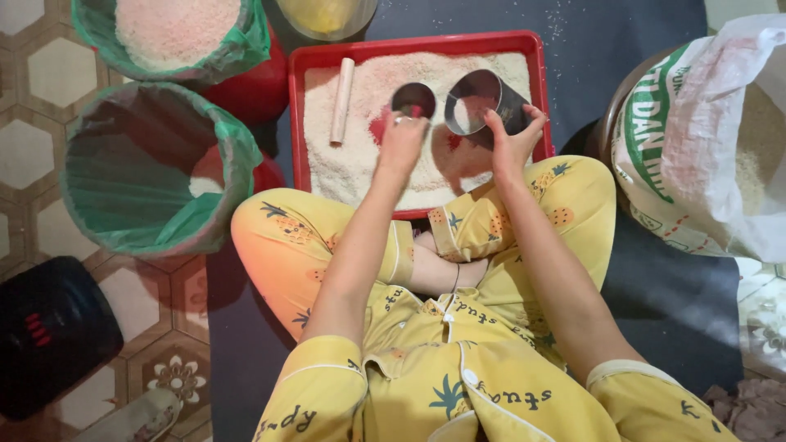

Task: Filling and emptying small metal cups with grain in a tray while sitting on the floor

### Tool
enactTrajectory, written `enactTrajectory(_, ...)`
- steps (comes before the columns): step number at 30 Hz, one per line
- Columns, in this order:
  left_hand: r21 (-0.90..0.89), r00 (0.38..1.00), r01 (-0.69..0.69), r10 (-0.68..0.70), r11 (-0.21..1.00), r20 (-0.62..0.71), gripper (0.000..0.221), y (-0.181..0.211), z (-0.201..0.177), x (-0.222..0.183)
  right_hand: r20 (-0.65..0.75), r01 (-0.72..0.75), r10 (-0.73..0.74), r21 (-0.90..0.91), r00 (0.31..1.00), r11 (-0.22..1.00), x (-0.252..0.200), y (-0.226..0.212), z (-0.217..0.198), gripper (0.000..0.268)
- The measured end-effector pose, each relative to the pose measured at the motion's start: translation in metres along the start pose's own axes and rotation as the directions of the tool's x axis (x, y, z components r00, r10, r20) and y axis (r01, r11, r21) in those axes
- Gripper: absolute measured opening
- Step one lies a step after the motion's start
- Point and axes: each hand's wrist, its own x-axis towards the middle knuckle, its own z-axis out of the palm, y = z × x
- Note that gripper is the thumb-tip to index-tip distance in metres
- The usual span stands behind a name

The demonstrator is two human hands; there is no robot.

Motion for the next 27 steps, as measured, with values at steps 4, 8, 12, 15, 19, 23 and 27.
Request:
enactTrajectory(4,0.039,0.996,-0.088,0.087,0.995,0.028,0.010,0.013,0.019,-0.009,-0.011,0.097,-0.096,0.027,0.995,0.995,0.003,-0.003,0.000,0.079)
enactTrajectory(8,0.022,0.991,-0.127,0.126,0.992,0.045,0.006,0.010,0.009,-0.014,0.036,0.373,-0.372,-0.039,0.927,0.927,-0.008,-0.041,-0.004,0.089)
enactTrajectory(12,-0.272,0.965,0.185,-0.122,0.944,0.232,0.025,0.022,-0.080,0.021,0.225,0.655,-0.615,-0.230,0.756,0.720,-0.016,-0.081,-0.008,0.099)
enactTrajectory(15,-0.142,0.948,0.319,-0.315,0.937,0.051,0.024,-0.008,-0.080,0.030,0.276,0.784,-0.734,-0.242,0.620,0.571,-0.010,-0.085,0.000,0.099)
enactTrajectory(19,-0.248,0.766,0.636,-0.637,0.731,0.090,0.023,-0.043,-0.087,0.025,0.310,0.887,-0.839,-0.275,0.448,0.372,-0.003,-0.093,0.009,0.095)
enactTrajectory(23,-0.082,0.627,0.778,-0.778,0.623,0.029,0.028,-0.060,-0.067,0.008,0.381,0.929,-0.870,-0.315,0.313,0.195,-0.008,-0.105,0.007,0.077)
enactTrajectory(27,0.048,0.540,0.840,-0.841,0.540,0.016,0.032,-0.075,-0.036,0.000,0.400,0.944,-0.882,-0.306,0.248,0.127,-0.014,-0.118,-0.002,0.068)
